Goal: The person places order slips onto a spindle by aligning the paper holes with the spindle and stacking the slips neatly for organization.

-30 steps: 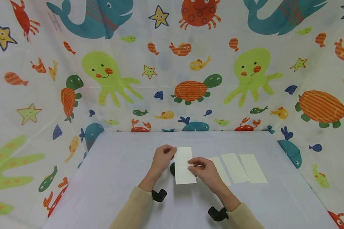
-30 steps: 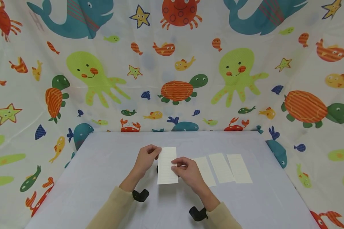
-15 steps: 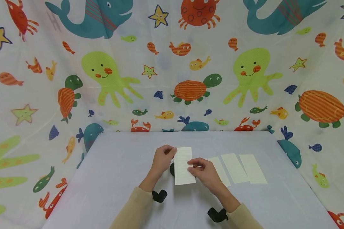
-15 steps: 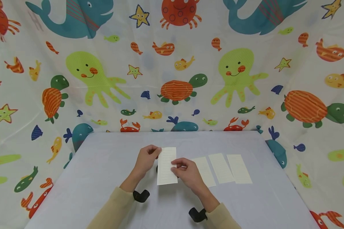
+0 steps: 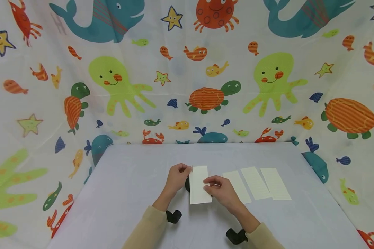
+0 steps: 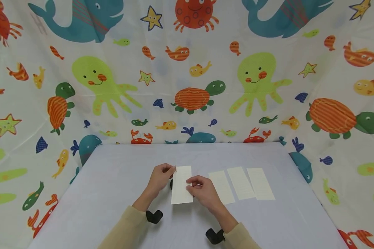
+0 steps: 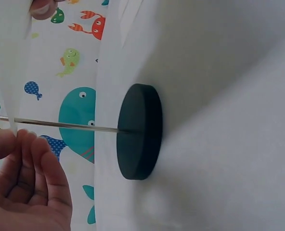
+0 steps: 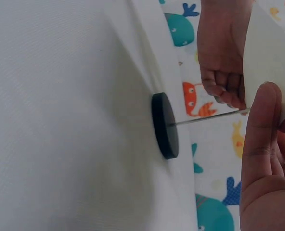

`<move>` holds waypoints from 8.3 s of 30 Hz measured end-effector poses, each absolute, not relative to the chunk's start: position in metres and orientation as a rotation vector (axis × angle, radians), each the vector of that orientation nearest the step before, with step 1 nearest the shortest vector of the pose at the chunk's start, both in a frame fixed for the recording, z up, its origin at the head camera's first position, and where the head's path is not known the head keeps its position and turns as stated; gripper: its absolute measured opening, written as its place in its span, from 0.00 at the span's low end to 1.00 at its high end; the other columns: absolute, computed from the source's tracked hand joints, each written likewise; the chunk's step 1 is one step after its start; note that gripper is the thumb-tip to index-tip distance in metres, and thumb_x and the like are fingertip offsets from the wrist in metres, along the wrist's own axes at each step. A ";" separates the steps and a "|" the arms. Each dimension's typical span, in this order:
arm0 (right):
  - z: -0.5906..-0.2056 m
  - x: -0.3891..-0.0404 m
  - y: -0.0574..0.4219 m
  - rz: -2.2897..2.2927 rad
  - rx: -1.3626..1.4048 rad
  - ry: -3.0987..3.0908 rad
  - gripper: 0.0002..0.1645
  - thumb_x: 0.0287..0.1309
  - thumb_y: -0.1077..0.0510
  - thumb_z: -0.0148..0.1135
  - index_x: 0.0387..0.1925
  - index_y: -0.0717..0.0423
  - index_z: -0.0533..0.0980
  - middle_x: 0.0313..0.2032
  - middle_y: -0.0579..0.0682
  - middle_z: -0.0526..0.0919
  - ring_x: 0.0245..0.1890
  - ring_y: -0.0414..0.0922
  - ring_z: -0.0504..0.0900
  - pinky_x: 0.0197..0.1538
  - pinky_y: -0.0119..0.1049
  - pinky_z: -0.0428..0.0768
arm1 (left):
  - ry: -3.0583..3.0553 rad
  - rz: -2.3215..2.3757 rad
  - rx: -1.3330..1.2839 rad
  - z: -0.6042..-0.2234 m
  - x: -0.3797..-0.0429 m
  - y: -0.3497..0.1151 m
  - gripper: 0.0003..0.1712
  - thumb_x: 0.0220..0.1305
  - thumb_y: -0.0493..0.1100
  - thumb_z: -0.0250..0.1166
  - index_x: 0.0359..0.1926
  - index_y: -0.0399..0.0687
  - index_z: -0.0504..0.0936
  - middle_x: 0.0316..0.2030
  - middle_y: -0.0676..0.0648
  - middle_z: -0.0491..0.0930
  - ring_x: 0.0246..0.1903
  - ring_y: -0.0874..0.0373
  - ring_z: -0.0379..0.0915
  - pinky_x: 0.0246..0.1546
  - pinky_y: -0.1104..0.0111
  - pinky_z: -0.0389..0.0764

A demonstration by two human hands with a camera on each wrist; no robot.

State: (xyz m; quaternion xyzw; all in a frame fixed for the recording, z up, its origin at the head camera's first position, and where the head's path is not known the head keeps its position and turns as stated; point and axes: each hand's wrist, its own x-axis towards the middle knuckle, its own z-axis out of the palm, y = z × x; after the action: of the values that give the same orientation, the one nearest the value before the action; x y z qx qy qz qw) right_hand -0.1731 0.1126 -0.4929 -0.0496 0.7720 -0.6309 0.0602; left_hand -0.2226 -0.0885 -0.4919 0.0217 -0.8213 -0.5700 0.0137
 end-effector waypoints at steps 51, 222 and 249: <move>-0.526 -0.161 0.116 -1.393 -0.431 2.562 0.11 0.51 0.69 0.67 0.40 0.63 0.82 0.25 0.45 0.74 0.22 0.41 0.73 0.24 0.32 0.72 | -2.764 -1.330 -0.096 -0.535 -0.223 -0.088 0.07 0.61 0.36 0.71 0.31 0.42 0.80 0.24 0.51 0.73 0.26 0.59 0.68 0.27 0.68 0.71; -0.522 -0.179 0.199 -1.574 0.016 2.622 0.11 0.57 0.64 0.70 0.43 0.61 0.84 0.46 0.55 0.83 0.33 0.44 0.79 0.34 0.35 0.76 | -2.876 -1.295 -0.291 -0.539 -0.205 -0.101 0.17 0.59 0.40 0.73 0.50 0.44 0.86 0.57 0.39 0.76 0.58 0.42 0.72 0.60 0.47 0.73; -0.508 -0.170 0.171 -1.867 -0.043 2.446 0.15 0.57 0.63 0.73 0.47 0.58 0.83 0.35 0.52 0.84 0.24 0.42 0.77 0.29 0.32 0.75 | -2.854 -1.291 -0.284 -0.537 -0.203 -0.102 0.15 0.63 0.39 0.71 0.51 0.43 0.85 0.56 0.38 0.75 0.56 0.43 0.72 0.58 0.48 0.75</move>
State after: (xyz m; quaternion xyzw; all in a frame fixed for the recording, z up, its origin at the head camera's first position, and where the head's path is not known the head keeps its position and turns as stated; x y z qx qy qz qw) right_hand -0.1704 0.1713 -0.5084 -0.0141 0.7944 -0.6064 0.0323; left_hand -0.2034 -0.1024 -0.5366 -0.0904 -0.9073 -0.4106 -0.0019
